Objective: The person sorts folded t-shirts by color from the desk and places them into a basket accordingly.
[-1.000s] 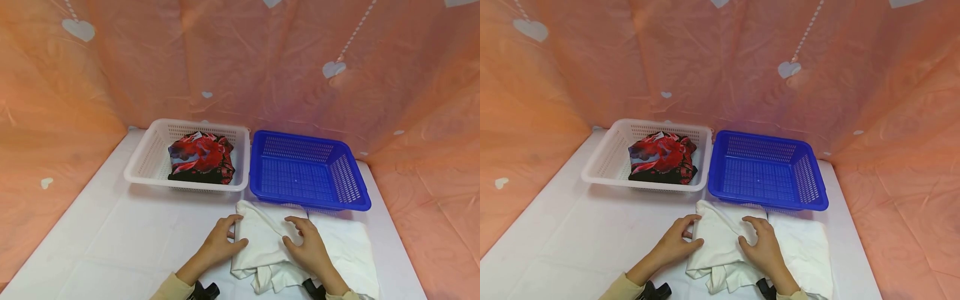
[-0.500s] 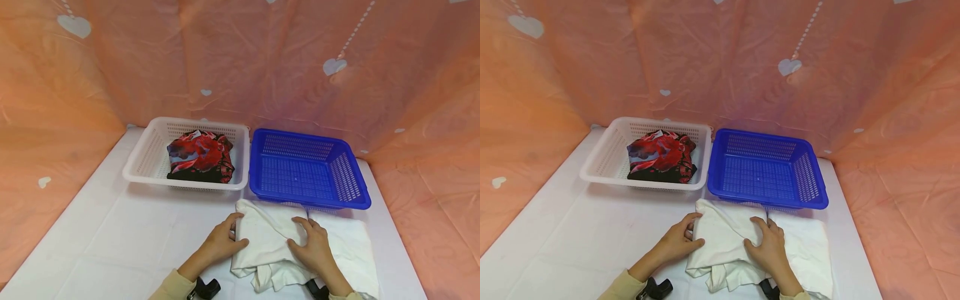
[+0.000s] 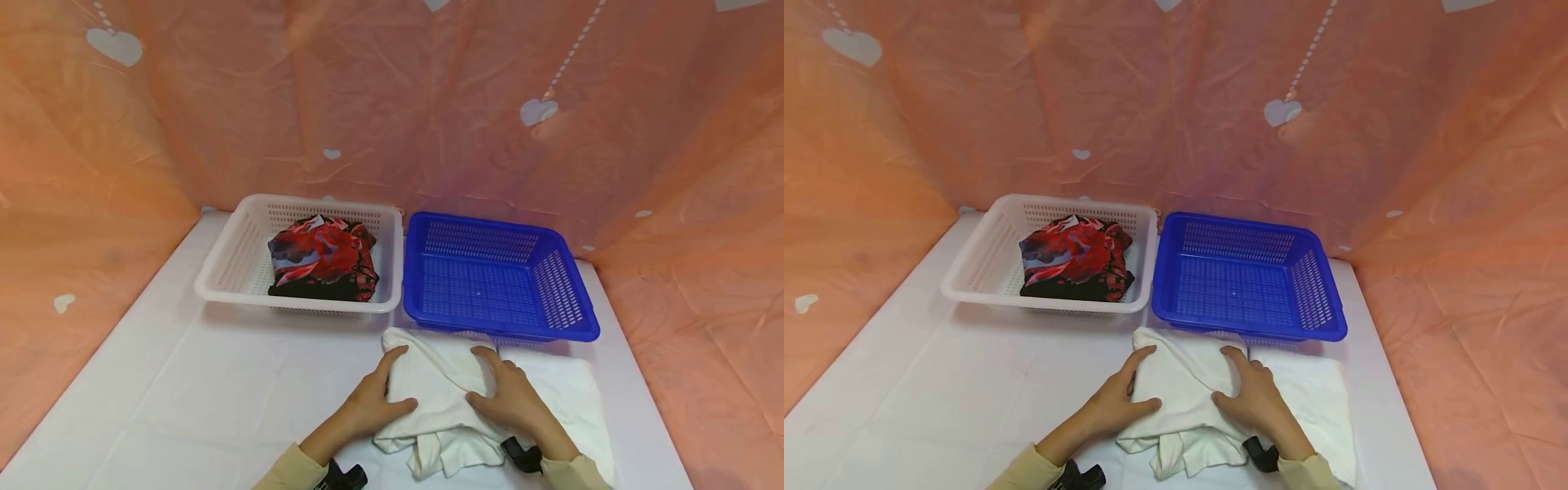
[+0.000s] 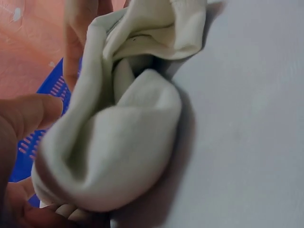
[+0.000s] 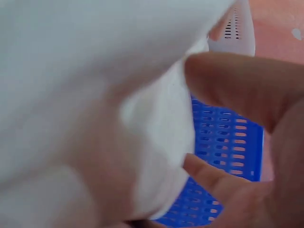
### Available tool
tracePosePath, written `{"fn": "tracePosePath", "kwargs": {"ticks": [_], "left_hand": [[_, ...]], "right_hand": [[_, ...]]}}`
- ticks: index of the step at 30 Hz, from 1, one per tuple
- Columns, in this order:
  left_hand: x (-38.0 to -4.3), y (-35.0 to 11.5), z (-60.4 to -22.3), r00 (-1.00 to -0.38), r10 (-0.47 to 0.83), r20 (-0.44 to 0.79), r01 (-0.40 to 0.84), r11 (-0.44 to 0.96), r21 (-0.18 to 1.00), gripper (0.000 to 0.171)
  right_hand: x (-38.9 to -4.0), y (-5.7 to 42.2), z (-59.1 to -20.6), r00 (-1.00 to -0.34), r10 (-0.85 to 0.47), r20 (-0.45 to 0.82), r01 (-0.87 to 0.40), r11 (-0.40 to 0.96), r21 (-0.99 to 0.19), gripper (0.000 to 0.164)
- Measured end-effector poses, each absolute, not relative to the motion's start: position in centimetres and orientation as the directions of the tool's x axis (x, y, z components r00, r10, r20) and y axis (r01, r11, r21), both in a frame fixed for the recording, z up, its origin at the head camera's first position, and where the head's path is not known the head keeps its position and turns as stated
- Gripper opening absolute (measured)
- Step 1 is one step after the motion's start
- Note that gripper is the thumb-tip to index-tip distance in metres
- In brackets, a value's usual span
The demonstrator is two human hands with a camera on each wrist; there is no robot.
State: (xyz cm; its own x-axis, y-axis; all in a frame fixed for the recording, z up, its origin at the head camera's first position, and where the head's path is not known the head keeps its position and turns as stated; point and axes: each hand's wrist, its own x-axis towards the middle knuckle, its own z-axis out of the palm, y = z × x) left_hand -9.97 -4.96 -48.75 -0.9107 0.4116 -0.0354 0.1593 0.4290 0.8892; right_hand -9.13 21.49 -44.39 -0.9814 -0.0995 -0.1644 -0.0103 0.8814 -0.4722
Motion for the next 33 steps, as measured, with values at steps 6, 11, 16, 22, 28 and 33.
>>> {"fn": "tracePosePath", "kwargs": {"ticks": [6, 11, 16, 22, 28, 33], "left_hand": [[-10.0, -4.7, -48.9, -0.914, 0.403, -0.036, 0.146, 0.413, 0.899, 0.082], [-10.1, -4.4, -48.9, -0.903, 0.425, -0.059, 0.122, 0.387, 0.914, 0.081], [-9.9, -4.2, -48.9, -0.896, 0.439, -0.060, 0.117, 0.366, 0.923, 0.081], [-9.6, -4.5, -48.8, -0.874, 0.485, -0.014, 0.170, 0.333, 0.928, 0.076], [-9.1, -5.3, -48.0, -0.843, 0.534, 0.063, 0.232, 0.256, 0.938, 0.066], [-8.8, -5.8, -46.9, -0.820, 0.548, 0.165, 0.306, 0.176, 0.936, 0.051]], "right_hand": [[-9.1, 21.6, -44.9, -0.983, -0.088, -0.159, 0.026, 0.801, -0.599, 0.073], [-9.3, 21.7, -44.9, -0.976, -0.110, -0.190, 0.053, 0.722, -0.690, 0.074], [-9.2, 22.3, -45.5, -0.958, -0.226, -0.177, 0.011, 0.585, -0.811, 0.071], [-8.6, 23.0, -45.9, -0.907, -0.409, -0.103, -0.099, 0.444, -0.890, 0.065], [-7.5, 22.8, -45.8, -0.859, -0.512, 0.008, -0.211, 0.338, -0.917, 0.051], [-6.9, 22.3, -45.4, -0.867, -0.457, 0.198, -0.331, 0.233, -0.915, 0.042]]}}
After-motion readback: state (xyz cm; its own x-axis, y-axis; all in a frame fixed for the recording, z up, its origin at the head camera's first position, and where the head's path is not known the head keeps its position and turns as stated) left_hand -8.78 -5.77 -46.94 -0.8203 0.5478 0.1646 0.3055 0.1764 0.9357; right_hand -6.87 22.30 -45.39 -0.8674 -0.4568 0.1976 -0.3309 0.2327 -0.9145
